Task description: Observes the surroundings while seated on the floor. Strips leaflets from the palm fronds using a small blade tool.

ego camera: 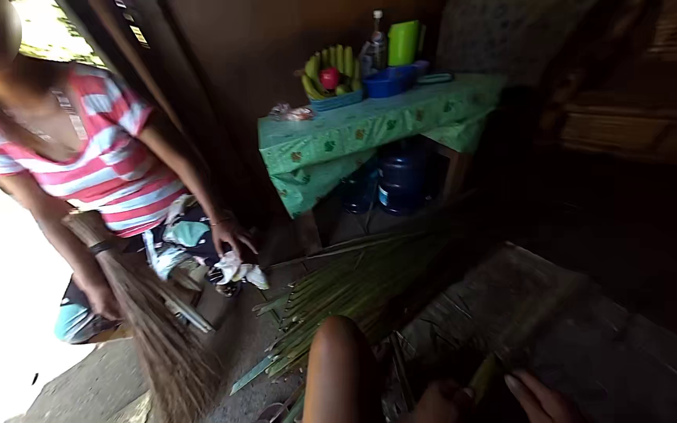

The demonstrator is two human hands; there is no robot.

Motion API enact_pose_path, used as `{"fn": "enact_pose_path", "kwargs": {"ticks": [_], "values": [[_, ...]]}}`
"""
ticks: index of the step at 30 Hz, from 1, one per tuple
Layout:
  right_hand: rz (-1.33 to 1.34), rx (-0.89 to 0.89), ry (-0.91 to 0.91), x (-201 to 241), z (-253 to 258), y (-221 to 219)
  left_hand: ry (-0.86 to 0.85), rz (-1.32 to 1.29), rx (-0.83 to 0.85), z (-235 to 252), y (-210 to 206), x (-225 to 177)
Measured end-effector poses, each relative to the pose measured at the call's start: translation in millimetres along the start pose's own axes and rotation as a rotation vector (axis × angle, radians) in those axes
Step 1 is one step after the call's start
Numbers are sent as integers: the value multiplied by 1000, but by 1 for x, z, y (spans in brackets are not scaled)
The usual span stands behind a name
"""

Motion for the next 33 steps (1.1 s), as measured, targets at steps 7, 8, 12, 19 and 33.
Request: {"fn": "enact_pose_path", "kwargs": {"ticks": [7,8,12,19,33], "values": [[105,72,171,56,-24,-34,-42,-29,-52,1,7,-9],[59,70,183,53,-21,-34,-40,-43,-45,-1,5,-8],[-86,79,22,20,-4,-23,7,-93,3,-5,-1,-5],[66,-14,-160,-14,4,2,40,-75,47,-9,-4,3],[-7,-42,-232,-33,8,6,65,-199,143,-20,-14,6]]}}
Point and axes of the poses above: each hand's wrist, its own z-axis towards the middle knuckle, its own y-axis out of the back of the hand, x = y × z, the point moved 10 cm from there along z, towards the middle knuckle, and after that the axes turned 2 degrees about y, right-handed, at the moved point
